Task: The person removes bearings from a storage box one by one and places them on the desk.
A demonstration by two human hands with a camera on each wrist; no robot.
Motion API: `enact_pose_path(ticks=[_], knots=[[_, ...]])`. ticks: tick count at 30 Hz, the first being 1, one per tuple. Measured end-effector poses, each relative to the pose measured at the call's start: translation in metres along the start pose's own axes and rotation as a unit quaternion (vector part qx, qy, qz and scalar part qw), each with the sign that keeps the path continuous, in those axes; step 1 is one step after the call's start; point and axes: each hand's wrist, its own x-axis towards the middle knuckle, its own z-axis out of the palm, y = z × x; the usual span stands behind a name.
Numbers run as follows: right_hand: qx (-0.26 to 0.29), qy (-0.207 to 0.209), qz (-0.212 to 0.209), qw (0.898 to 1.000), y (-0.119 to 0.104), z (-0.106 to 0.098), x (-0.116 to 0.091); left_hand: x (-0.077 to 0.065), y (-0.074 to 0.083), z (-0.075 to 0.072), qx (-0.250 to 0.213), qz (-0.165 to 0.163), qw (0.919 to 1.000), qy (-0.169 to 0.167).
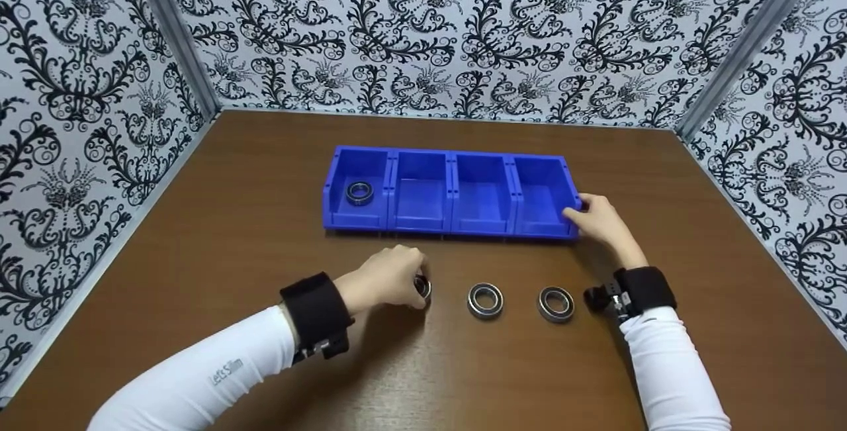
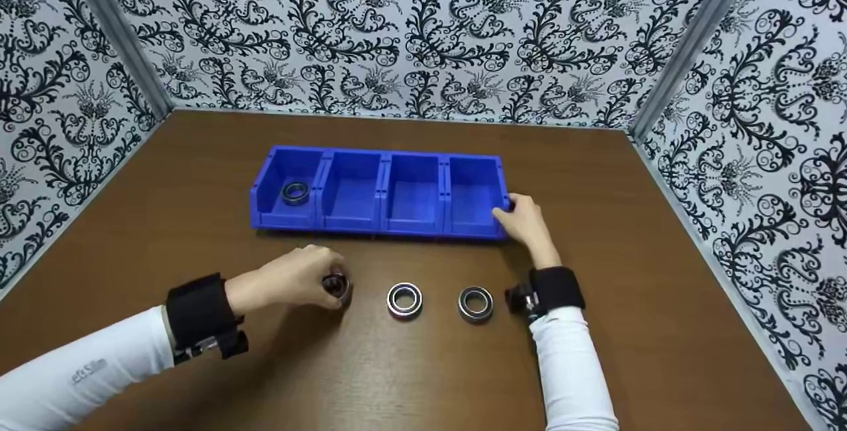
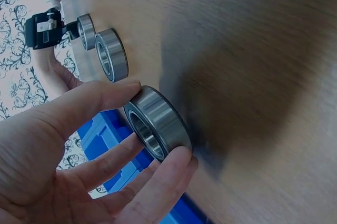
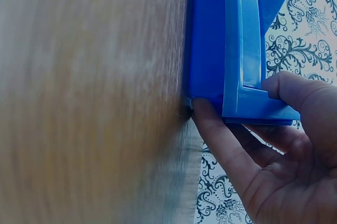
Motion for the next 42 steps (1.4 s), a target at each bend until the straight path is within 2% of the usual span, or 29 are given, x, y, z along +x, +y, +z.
enact_pose_path(ticks=[13,18,28,42], knots=[[0.002,-0.001,0.005,1.000,0.000,0.001,0.001,0.000,0.003,0.002,0.013,0.006,0.9999,-0.005],[0.001,0.000,0.002,1.000,-0.001,0.000,0.000,-0.002,0.003,0.004,0.024,0.008,0.9997,0.001],[0.033,-0.013,0.005,0.999,0.003,0.000,0.001,0.000,0.002,0.008,0.025,0.003,0.9997,0.006],[0.029,-0.010,0.001,1.000,0.001,0.000,0.000,-0.002,-0.001,0.013,0.033,0.017,0.9990,0.023]])
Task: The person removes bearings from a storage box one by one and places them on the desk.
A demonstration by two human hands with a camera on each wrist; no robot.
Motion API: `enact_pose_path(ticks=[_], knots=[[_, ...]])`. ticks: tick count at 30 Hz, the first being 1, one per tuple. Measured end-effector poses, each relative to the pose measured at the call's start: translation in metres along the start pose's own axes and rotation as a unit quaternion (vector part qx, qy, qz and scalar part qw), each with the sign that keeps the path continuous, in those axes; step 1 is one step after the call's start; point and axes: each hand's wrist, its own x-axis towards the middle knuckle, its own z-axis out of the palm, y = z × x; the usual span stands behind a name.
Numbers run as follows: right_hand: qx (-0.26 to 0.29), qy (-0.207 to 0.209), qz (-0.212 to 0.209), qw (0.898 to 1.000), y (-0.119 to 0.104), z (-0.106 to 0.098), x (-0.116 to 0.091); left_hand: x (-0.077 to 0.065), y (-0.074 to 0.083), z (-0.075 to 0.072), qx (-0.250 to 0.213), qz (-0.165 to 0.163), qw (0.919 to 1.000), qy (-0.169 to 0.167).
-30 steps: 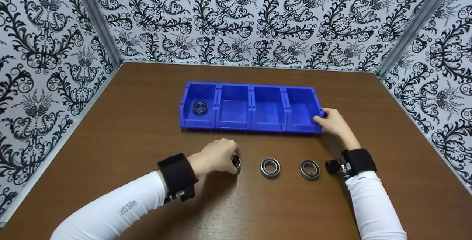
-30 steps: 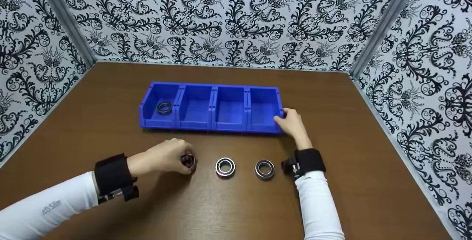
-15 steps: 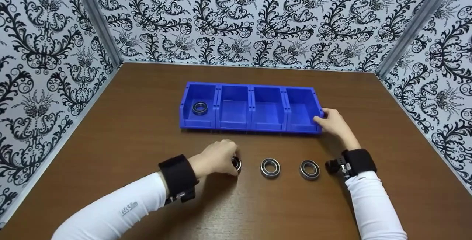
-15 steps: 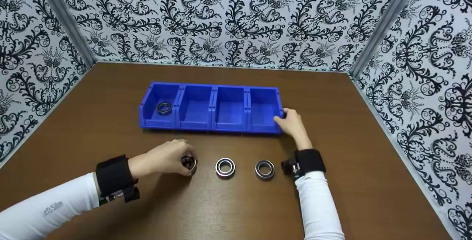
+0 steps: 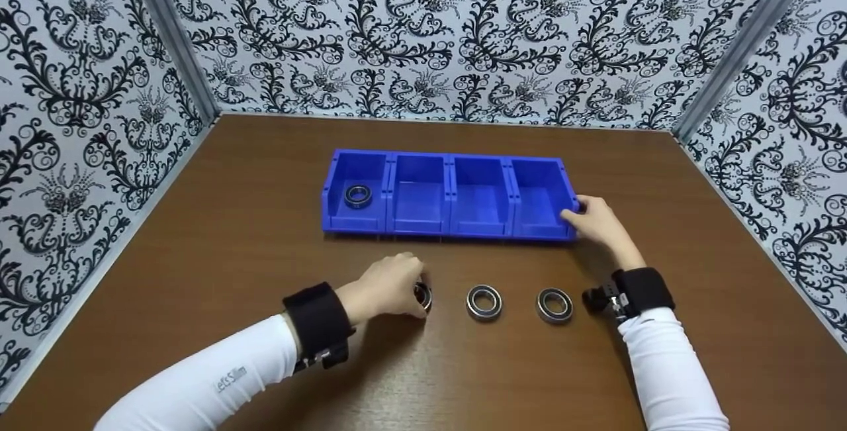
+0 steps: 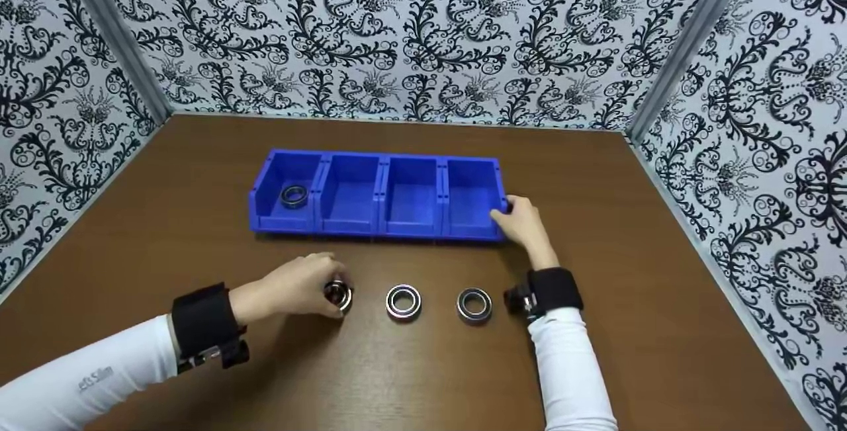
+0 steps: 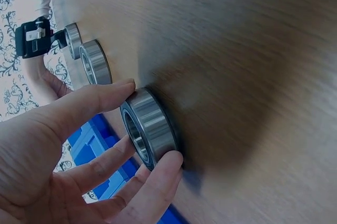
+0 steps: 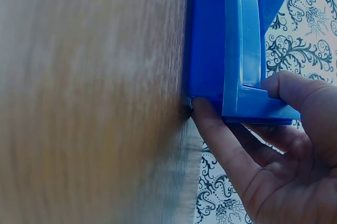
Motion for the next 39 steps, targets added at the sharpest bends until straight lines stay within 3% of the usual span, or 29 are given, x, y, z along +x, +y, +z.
enact_pose_path(ticks=[39], knots=[[-0.017,0.001,-0.004,1.000,-0.0004,-0.0003,0.0004,-0.0046,-0.0039,0.0069,-0.005,0.002,0.9997,0.022]])
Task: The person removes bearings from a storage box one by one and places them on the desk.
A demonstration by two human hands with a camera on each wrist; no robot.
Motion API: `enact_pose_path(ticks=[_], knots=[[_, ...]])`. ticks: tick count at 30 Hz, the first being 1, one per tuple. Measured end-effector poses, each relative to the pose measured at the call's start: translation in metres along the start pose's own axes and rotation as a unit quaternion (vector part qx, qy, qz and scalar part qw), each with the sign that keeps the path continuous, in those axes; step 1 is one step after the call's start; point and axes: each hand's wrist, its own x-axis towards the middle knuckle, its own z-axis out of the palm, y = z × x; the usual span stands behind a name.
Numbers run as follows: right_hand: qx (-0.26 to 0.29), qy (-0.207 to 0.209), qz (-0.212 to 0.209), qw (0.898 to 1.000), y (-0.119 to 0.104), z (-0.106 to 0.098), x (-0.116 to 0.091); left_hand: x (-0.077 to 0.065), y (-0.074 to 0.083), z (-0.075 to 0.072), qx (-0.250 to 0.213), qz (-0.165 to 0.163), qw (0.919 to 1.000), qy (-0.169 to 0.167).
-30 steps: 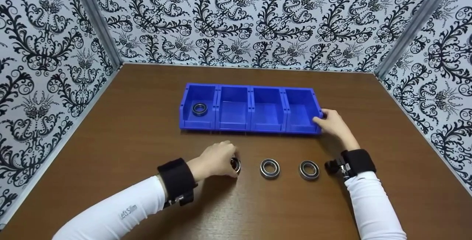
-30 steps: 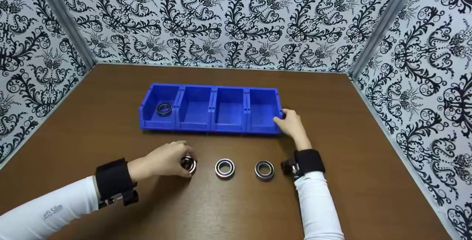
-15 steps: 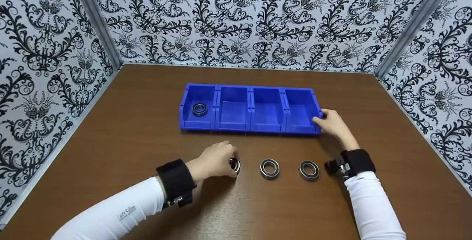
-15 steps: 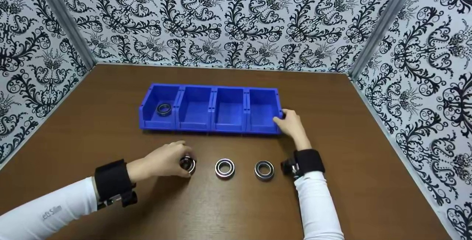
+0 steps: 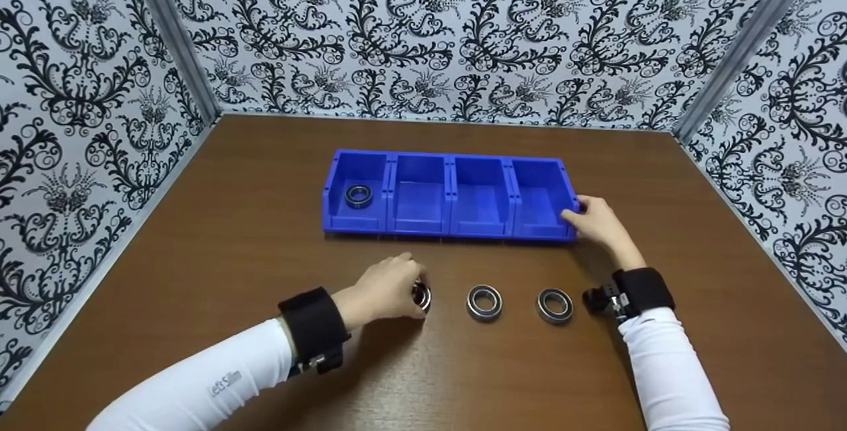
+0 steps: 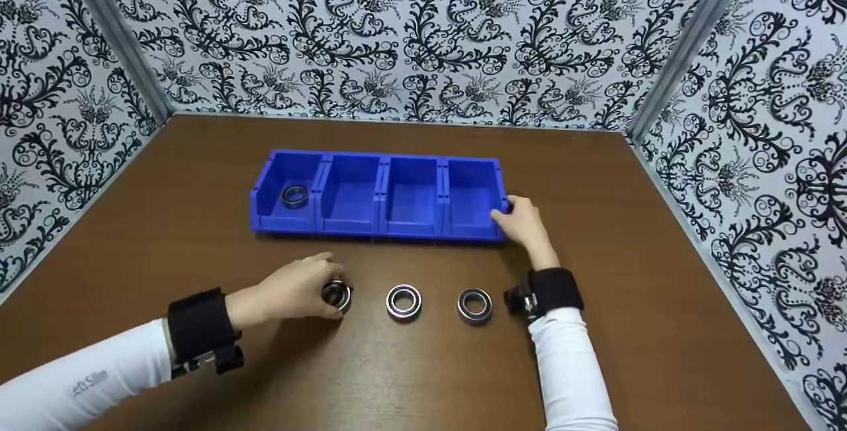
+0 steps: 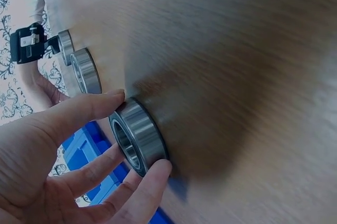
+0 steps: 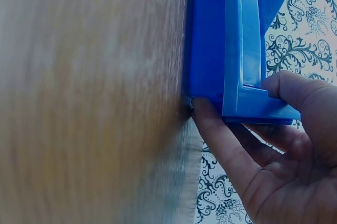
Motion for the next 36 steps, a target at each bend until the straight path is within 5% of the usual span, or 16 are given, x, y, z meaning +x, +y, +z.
enact_pose_path(ticks=[36], knots=[[0.006,-0.009,-0.004,1.000,-0.001,-0.002,0.000,-0.007,-0.010,-0.009,-0.023,0.003,0.9996,0.016]])
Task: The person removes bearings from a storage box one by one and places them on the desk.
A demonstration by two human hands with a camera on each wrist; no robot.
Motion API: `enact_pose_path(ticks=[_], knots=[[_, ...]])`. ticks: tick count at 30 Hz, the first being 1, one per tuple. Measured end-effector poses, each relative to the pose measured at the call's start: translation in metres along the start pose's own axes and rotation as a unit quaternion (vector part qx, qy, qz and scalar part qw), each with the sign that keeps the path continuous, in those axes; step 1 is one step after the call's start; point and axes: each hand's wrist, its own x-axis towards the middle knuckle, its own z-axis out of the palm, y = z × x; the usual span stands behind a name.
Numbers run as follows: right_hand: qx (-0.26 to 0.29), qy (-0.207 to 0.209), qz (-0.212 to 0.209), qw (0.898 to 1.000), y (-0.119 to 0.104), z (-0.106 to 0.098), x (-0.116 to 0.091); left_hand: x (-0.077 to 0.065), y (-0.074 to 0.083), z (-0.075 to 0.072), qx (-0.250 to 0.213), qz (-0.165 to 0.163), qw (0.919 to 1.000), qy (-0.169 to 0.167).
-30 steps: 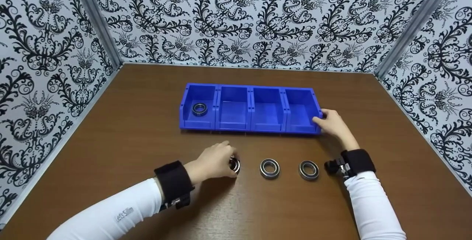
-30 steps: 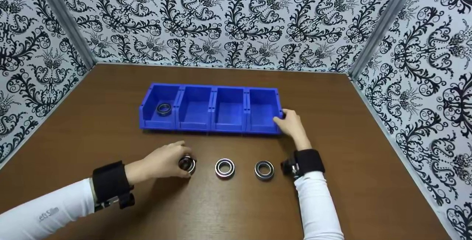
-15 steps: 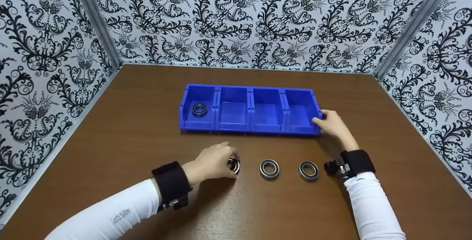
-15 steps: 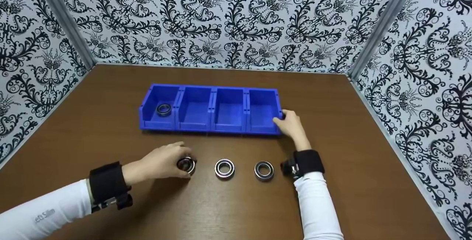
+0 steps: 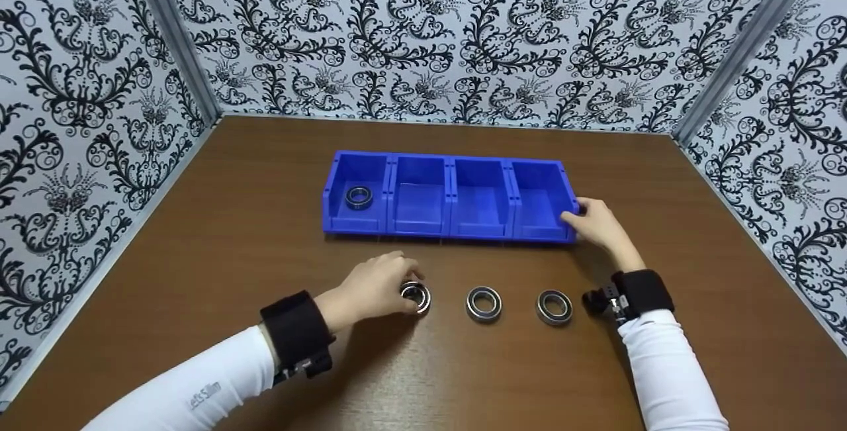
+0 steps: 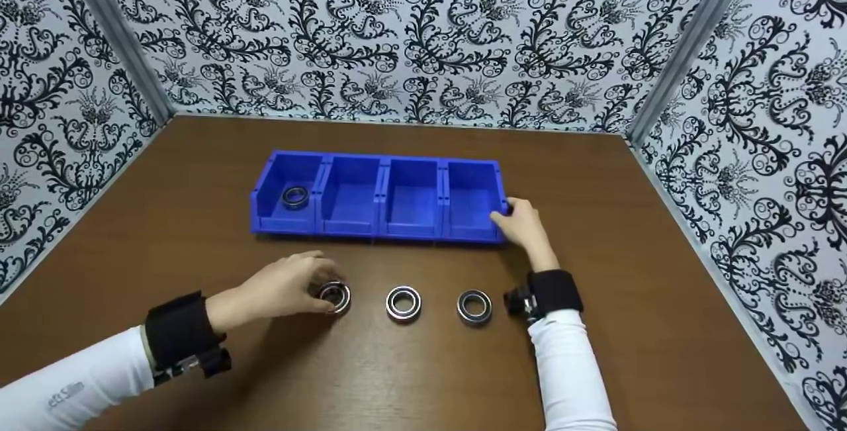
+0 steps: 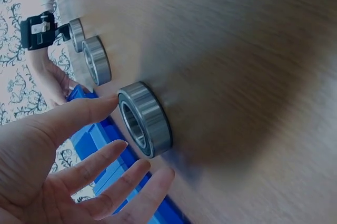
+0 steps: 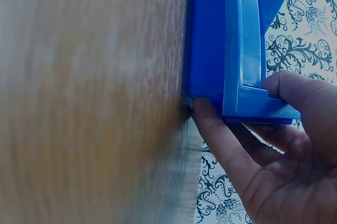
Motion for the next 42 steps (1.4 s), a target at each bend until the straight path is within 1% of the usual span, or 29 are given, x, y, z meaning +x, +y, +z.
enact_pose_path(ticks=[7,16,22,31,38,42], knots=[[0.007,0.003,0.009,1.000,0.000,0.001,0.001,-0.001,-0.001,-0.007,-0.016,-0.021,0.9996,0.006],[0.013,0.004,0.005,1.000,0.001,0.001,0.001,0.001,-0.005,-0.017,-0.012,-0.055,0.9981,0.026],[0.008,0.004,0.006,1.000,0.001,0.002,0.001,0.002,-0.011,-0.025,-0.009,-0.063,0.9971,0.042],[0.019,-0.005,0.012,1.000,0.001,0.001,0.002,0.006,-0.021,-0.036,-0.004,-0.051,0.9965,0.067],[0.005,0.001,0.007,1.000,0.001,0.001,0.002,0.013,-0.030,-0.043,0.001,-0.060,0.9944,0.087],[0.007,0.000,0.008,1.000,0.001,0.001,0.002,0.017,-0.033,-0.047,0.001,-0.070,0.9929,0.097]])
